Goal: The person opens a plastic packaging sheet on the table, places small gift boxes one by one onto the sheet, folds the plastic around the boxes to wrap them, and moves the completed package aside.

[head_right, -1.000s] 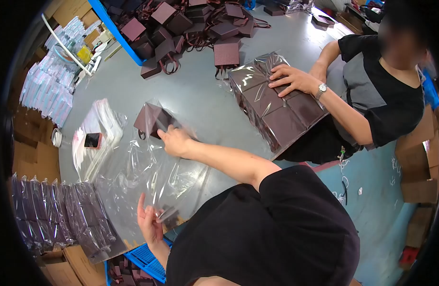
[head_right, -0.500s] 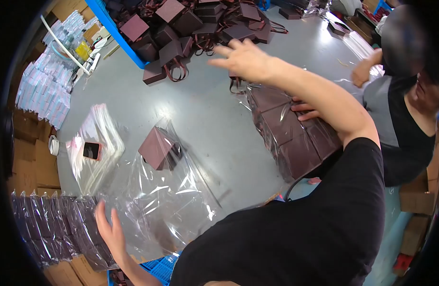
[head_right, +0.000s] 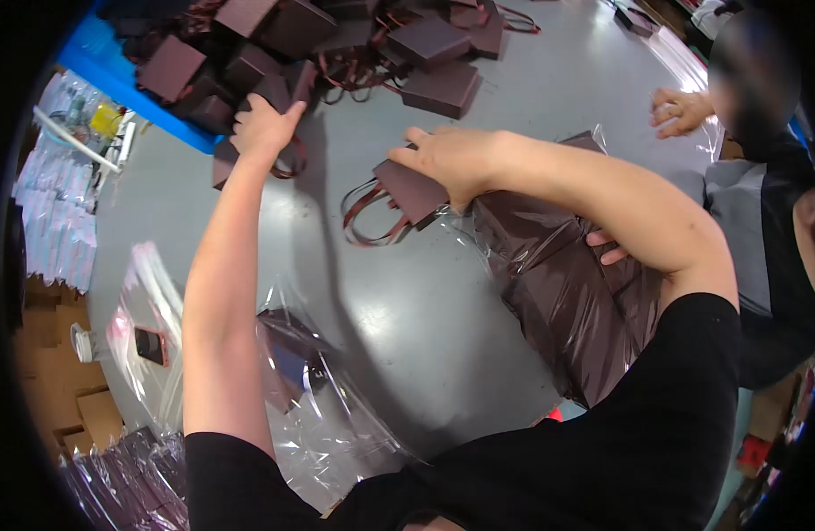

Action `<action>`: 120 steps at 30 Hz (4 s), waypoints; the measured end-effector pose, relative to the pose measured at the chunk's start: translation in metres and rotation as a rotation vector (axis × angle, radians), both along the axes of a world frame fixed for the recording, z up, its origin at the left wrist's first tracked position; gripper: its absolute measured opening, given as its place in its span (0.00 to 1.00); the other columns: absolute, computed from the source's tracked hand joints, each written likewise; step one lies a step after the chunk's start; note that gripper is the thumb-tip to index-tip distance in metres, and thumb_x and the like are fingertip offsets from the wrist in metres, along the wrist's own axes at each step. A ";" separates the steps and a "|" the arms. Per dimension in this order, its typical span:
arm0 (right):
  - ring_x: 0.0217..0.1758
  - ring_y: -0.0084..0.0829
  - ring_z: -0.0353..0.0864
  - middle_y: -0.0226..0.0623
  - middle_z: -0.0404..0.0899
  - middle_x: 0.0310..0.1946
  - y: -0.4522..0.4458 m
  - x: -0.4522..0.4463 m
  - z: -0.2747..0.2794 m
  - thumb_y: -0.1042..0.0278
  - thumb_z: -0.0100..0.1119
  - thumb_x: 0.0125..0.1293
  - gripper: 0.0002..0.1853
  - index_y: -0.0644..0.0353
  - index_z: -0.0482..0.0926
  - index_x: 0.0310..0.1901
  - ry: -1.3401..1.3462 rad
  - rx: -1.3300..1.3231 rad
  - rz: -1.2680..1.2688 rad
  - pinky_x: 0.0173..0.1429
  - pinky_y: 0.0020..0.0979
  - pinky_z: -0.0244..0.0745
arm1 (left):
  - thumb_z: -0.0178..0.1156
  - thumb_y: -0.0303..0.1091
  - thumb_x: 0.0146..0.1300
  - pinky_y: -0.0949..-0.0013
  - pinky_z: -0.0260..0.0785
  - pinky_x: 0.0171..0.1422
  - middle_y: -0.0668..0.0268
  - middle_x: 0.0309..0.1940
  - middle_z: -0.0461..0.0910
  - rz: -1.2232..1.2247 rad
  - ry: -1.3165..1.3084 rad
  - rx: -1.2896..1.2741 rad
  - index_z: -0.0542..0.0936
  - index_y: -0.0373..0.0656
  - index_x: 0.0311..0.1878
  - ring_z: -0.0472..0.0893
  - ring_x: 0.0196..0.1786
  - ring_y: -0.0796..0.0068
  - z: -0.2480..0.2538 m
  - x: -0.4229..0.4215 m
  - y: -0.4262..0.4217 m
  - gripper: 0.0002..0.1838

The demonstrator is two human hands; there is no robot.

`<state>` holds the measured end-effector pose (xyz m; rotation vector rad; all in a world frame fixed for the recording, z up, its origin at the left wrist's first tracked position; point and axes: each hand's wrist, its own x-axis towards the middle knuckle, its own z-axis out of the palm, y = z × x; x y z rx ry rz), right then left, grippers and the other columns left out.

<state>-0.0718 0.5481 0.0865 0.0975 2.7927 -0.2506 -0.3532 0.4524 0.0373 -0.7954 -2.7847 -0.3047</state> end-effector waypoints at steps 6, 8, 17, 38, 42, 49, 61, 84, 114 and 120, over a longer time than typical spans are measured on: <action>0.60 0.53 0.76 0.46 0.70 0.62 0.028 -0.008 -0.026 0.76 0.77 0.36 0.53 0.53 0.63 0.70 0.062 -0.174 0.115 0.62 0.44 0.75 | 0.71 0.33 0.52 0.56 0.66 0.71 0.50 0.66 0.70 -0.689 -0.109 0.173 0.70 0.42 0.66 0.72 0.68 0.47 0.002 0.001 -0.071 0.36; 0.60 0.52 0.76 0.46 0.73 0.59 0.032 -0.006 -0.004 0.72 0.77 0.35 0.52 0.55 0.65 0.70 0.040 -0.032 0.087 0.63 0.42 0.74 | 0.72 0.28 0.46 0.56 0.62 0.76 0.50 0.70 0.68 -0.982 -0.051 0.014 0.72 0.43 0.66 0.65 0.75 0.49 -0.012 0.001 -0.117 0.39; 0.50 0.32 0.80 0.44 0.79 0.46 -0.026 -0.041 0.112 0.63 0.74 0.53 0.38 0.62 0.65 0.63 0.611 -0.720 0.059 0.54 0.33 0.77 | 0.77 0.29 0.49 0.57 0.56 0.80 0.54 0.75 0.64 -0.694 -0.274 0.179 0.73 0.42 0.68 0.63 0.78 0.56 0.031 0.041 -0.225 0.40; 0.67 0.60 0.68 0.57 0.63 0.67 -0.129 -0.061 -0.071 0.49 0.78 0.45 0.44 0.39 0.70 0.67 0.814 -0.194 -0.043 0.70 0.50 0.69 | 0.79 0.45 0.43 0.34 0.36 0.81 0.45 0.78 0.54 -0.212 -0.259 0.056 0.62 0.42 0.76 0.51 0.81 0.40 0.055 0.378 -0.479 0.56; 0.67 0.62 0.70 0.57 0.58 0.70 -0.118 -0.060 -0.076 0.55 0.80 0.42 0.48 0.37 0.68 0.69 0.793 -0.321 0.003 0.70 0.49 0.72 | 0.80 0.41 0.42 0.35 0.36 0.81 0.46 0.79 0.53 -0.151 -0.182 0.087 0.62 0.42 0.76 0.51 0.81 0.41 0.039 0.387 -0.484 0.56; 0.65 0.56 0.73 0.53 0.62 0.69 -0.116 -0.032 -0.031 0.52 0.77 0.47 0.43 0.39 0.70 0.68 0.658 -0.203 -0.067 0.69 0.44 0.72 | 0.79 0.35 0.41 0.35 0.38 0.81 0.50 0.79 0.53 -0.025 -0.185 0.120 0.64 0.43 0.75 0.51 0.82 0.45 0.015 0.392 -0.480 0.54; 0.50 0.52 0.82 0.46 0.76 0.53 -0.257 0.180 0.185 0.46 0.73 0.53 0.35 0.57 0.74 0.58 -0.154 -0.305 0.521 0.53 0.44 0.77 | 0.62 0.24 0.59 0.39 0.57 0.75 0.58 0.51 0.82 -0.124 0.162 0.138 0.83 0.38 0.50 0.80 0.59 0.55 0.016 0.374 -0.479 0.14; 0.59 0.60 0.72 0.61 0.59 0.68 -0.375 0.100 -0.060 0.46 0.77 0.49 0.43 0.52 0.70 0.66 0.893 -0.321 -0.031 0.58 0.54 0.75 | 0.60 0.22 0.63 0.52 0.68 0.67 0.60 0.41 0.85 -0.070 0.342 0.486 0.85 0.38 0.50 0.83 0.44 0.62 0.030 0.405 -0.464 0.13; 0.60 0.35 0.80 0.43 0.79 0.60 -0.207 0.054 0.081 0.65 0.61 0.72 0.26 0.59 0.71 0.69 -0.646 -1.059 0.746 0.63 0.38 0.75 | 0.58 0.27 0.65 0.55 0.65 0.71 0.56 0.50 0.84 -0.192 -0.366 0.569 0.82 0.33 0.49 0.81 0.58 0.57 0.065 0.344 -0.509 0.12; 0.76 0.45 0.64 0.47 0.65 0.73 -0.054 -0.165 -0.002 0.54 0.64 0.63 0.36 0.51 0.66 0.72 0.823 -0.153 -0.078 0.74 0.52 0.64 | 0.63 0.22 0.58 0.56 0.65 0.70 0.50 0.60 0.77 -0.290 -0.078 0.438 0.79 0.34 0.58 0.75 0.65 0.51 0.085 0.197 -0.405 0.22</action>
